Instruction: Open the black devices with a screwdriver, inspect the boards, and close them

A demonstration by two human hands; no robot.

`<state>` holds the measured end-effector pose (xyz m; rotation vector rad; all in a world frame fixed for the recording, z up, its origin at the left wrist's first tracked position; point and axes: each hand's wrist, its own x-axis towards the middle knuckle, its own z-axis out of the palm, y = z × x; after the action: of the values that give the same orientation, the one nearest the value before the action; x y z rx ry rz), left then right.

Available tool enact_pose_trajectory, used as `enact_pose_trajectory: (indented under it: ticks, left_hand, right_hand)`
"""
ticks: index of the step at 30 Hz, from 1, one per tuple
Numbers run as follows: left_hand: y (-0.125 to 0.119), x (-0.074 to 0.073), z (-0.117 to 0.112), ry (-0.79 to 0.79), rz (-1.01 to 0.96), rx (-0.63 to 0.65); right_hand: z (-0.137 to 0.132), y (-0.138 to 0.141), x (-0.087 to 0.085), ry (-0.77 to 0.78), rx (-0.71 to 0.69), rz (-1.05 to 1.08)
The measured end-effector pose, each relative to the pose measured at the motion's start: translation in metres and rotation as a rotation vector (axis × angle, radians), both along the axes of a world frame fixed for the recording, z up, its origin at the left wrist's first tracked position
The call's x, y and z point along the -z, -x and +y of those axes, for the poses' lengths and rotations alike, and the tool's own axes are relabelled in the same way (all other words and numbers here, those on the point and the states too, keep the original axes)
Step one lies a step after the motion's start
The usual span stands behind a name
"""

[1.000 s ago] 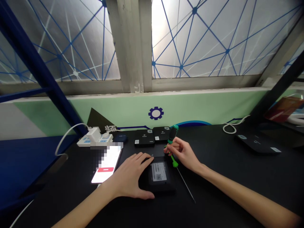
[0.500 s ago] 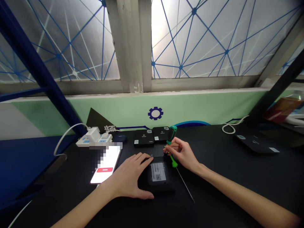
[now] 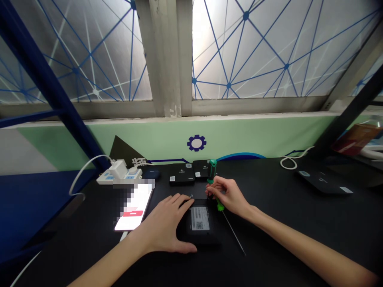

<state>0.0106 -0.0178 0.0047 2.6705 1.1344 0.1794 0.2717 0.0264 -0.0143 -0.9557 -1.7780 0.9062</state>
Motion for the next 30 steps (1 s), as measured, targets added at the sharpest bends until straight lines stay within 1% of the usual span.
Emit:
enact_pose_trajectory:
  ticks: [3, 7, 9, 12, 14, 16, 20, 23, 27, 30]
  left_hand:
    - [-0.0007, 0.0009, 0.0002, 0.021, -0.032, -0.013]
    - [-0.0008, 0.0029, 0.0023, 0.054, -0.068, -0.036]
    - [-0.0007, 0.0037, 0.0030, 0.063, -0.086, -0.030]
    - [-0.0009, 0.0036, 0.0032, 0.050, -0.108, 0.002]
    - [-0.0013, 0.0029, 0.0029, 0.031, -0.108, 0.018]
    - [-0.0016, 0.0026, 0.0028, 0.017, -0.107, 0.027]
    - [-0.0018, 0.0035, 0.0040, 0.014, -0.116, 0.032]
    - [-0.0019, 0.0041, 0.0054, 0.028, -0.117, 0.022]
    - [-0.0014, 0.0048, 0.0065, 0.034, -0.117, 0.017]
    - [-0.0001, 0.0052, 0.0067, 0.045, -0.097, 0.020]
  right_hand:
    - [-0.0023, 0.0003, 0.0028, 0.007, 0.028, -0.018]
    - [-0.0053, 0.0011, 0.0023, -0.020, 0.046, -0.057]
    - [-0.0052, 0.0013, 0.0013, 0.019, 0.037, -0.015]
    - [-0.0038, 0.0002, -0.0003, 0.132, 0.002, 0.092]
    - [-0.0036, -0.0015, -0.0011, 0.165, -0.014, 0.129]
    - [-0.0047, -0.0036, -0.0019, 0.120, -0.019, 0.103]
    - [-0.0085, -0.0061, -0.0038, -0.086, -0.035, -0.103]
    - [-0.0095, -0.0054, -0.0052, -0.127, -0.049, -0.165]
    - [-0.0067, -0.0026, -0.0044, -0.064, -0.058, -0.115]
    - [-0.0024, -0.0017, -0.0022, 0.046, -0.057, -0.017]
